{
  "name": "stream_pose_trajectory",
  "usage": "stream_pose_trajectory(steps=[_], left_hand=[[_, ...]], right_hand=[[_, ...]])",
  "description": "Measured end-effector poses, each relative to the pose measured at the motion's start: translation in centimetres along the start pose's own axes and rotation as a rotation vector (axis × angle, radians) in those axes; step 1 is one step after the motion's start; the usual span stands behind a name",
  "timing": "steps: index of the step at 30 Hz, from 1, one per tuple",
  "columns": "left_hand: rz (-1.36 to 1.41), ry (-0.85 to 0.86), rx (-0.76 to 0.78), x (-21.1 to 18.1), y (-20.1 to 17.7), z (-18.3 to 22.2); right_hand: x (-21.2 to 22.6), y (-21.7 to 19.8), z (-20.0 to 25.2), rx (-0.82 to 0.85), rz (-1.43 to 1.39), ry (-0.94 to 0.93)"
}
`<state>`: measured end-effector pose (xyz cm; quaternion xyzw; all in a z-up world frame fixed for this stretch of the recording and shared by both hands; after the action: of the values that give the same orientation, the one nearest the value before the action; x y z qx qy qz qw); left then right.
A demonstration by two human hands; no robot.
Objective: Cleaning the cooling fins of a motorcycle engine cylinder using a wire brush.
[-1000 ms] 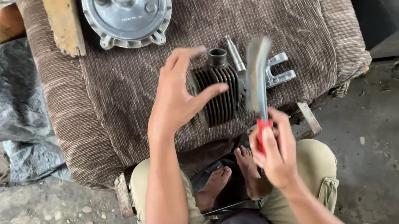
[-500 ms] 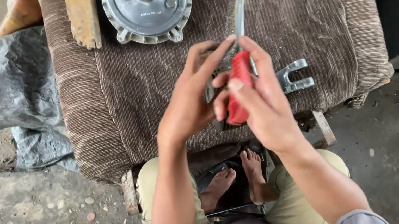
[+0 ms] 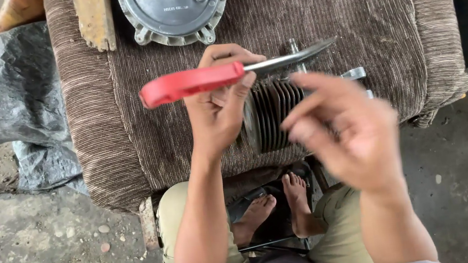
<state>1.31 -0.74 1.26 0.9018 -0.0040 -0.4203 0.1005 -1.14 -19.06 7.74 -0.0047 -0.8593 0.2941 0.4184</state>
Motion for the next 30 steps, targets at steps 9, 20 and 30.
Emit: stream_pose_trajectory(steps=[9, 20, 30], left_hand=[[0.171, -0.095, 0.014, 1.5, -0.6, -0.3], [0.773, -0.212, -0.366, 2.0, -2.3, 0.2], [0.721, -0.487, -0.584, 0.9, -3.0, 0.3]], right_hand=[[-10.6, -2.1, 1.6, -0.232, -0.153, 0.158], [-8.4, -1.2, 2.3, -0.237, -0.041, 0.021], [-6.8, -1.8, 2.6, 0.124, -0.155, -0.082]])
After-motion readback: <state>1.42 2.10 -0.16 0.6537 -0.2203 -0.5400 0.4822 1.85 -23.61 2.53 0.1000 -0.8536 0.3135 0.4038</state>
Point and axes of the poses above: each hand's wrist, its own z-axis away from the middle knuckle, its own y-axis out of the palm, x = y × z, the point moved 2 cm from there along -z, towards the middle knuckle, and after that the axes turned 2 degrees about -z, right-handed, at the moved point
